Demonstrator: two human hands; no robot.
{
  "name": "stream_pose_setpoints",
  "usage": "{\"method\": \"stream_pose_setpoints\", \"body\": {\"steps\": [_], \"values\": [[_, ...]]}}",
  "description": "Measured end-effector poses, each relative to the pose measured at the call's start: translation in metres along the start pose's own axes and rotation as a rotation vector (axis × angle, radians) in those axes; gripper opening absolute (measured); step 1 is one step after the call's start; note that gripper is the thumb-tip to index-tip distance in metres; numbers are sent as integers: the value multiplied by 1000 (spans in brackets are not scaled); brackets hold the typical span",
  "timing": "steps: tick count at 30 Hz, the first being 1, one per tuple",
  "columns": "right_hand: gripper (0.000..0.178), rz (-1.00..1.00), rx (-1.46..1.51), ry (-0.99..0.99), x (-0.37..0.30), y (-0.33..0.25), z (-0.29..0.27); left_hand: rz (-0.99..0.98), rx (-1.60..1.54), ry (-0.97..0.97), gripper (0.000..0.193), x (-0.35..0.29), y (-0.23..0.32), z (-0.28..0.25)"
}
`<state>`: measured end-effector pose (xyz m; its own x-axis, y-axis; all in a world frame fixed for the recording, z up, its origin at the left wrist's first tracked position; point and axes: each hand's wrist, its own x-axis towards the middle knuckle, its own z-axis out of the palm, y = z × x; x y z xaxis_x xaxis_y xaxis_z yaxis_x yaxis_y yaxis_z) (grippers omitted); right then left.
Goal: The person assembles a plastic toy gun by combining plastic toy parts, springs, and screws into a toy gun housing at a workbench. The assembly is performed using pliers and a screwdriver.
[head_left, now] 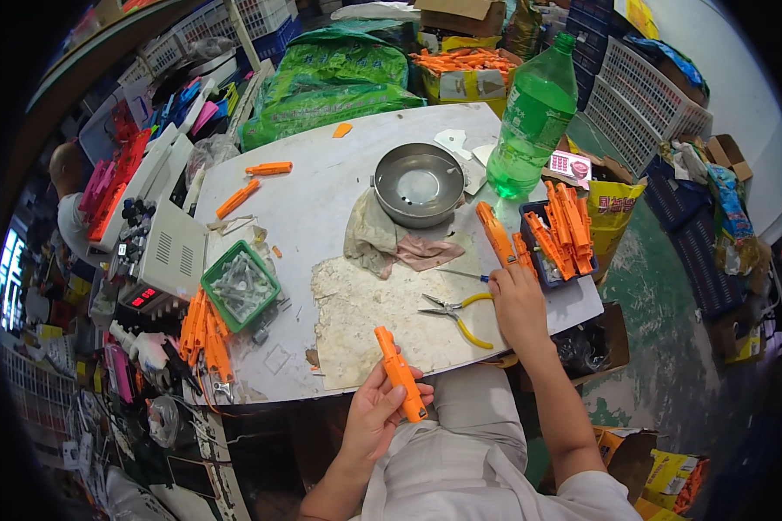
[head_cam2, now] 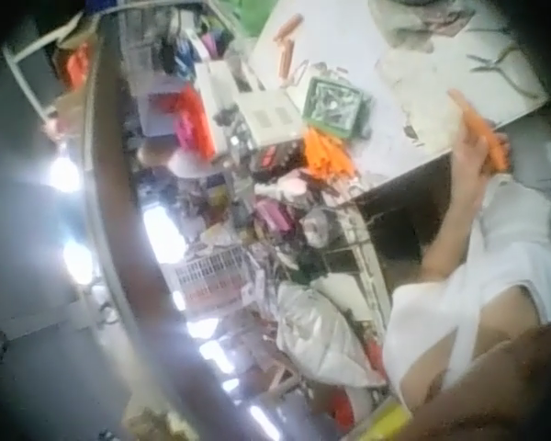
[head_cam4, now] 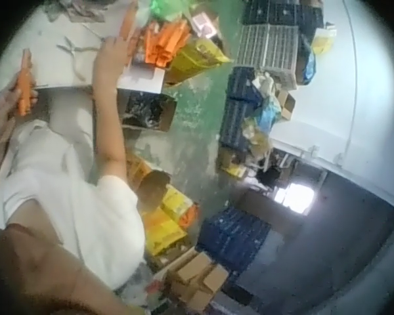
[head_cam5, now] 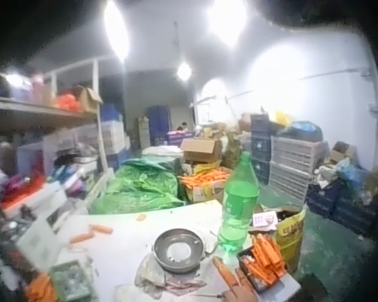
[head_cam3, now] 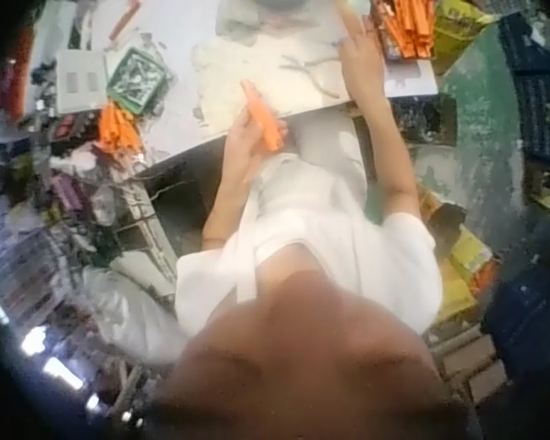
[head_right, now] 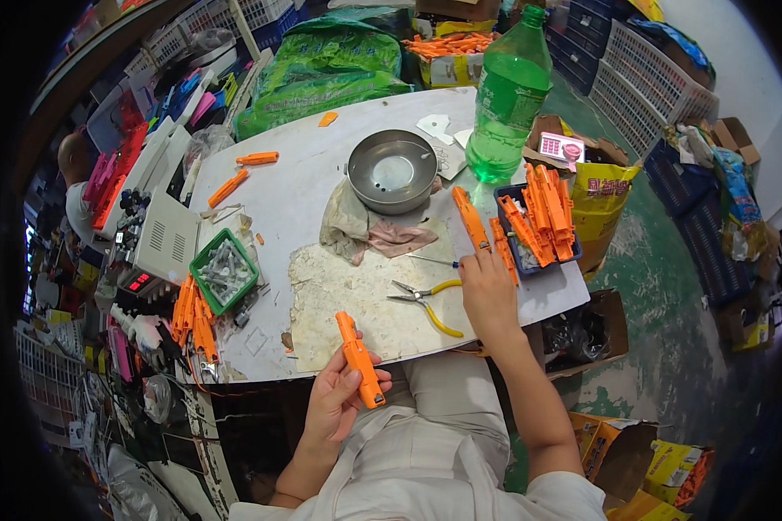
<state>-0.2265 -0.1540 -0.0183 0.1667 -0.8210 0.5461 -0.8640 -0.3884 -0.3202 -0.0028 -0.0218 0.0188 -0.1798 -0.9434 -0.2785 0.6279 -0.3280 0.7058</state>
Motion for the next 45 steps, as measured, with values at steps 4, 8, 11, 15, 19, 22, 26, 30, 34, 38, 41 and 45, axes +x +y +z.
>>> {"method": "stream_pose_setpoints", "body": {"steps": [4, 8, 11, 15, 19, 22, 26, 30, 34, 38, 41, 45], "values": [[16, 38, -157, -253, 11, 1, 6, 8, -11, -7, 61, -4, 4, -5], [12, 5, 152, -190, 16, -16, -22, 27, 60, -15, 64, -1, 9, -5], [15, 322, 820, -451, -6, -40, -58, -7, 95, -62, 70, 3, 11, -7], [20, 383, 845, -741, -11, -66, -87, -40, 103, -109, 69, 6, 13, -14], [21, 323, 782, -742, -10, -62, -83, -36, 207, -140, 71, 8, 14, -14], [23, 420, 841, -767, -7, -57, -82, -56, 246, -173, 70, 9, 15, -16], [26, 371, 861, -754, -13, -46, -77, -121, 233, -222, 70, 9, 21, -21], [27, 398, 951, -766, -14, -41, -79, -163, 233, -246, 71, 8, 27, -21], [27, 492, 1021, -864, -11, -38, -82, -191, 244, -271, 71, 8, 28, -22], [27, 515, 1034, -902, -11, -36, -83, -194, 242, -260, 71, 8, 26, -19], [25, 557, 1058, -919, -6, -39, -84, -194, 245, -283, 69, 9, 26, -20], [23, 996, 1563, -1252, -1, -23, -81, -239, 299, -333, 68, 11, 28, -21]]}}
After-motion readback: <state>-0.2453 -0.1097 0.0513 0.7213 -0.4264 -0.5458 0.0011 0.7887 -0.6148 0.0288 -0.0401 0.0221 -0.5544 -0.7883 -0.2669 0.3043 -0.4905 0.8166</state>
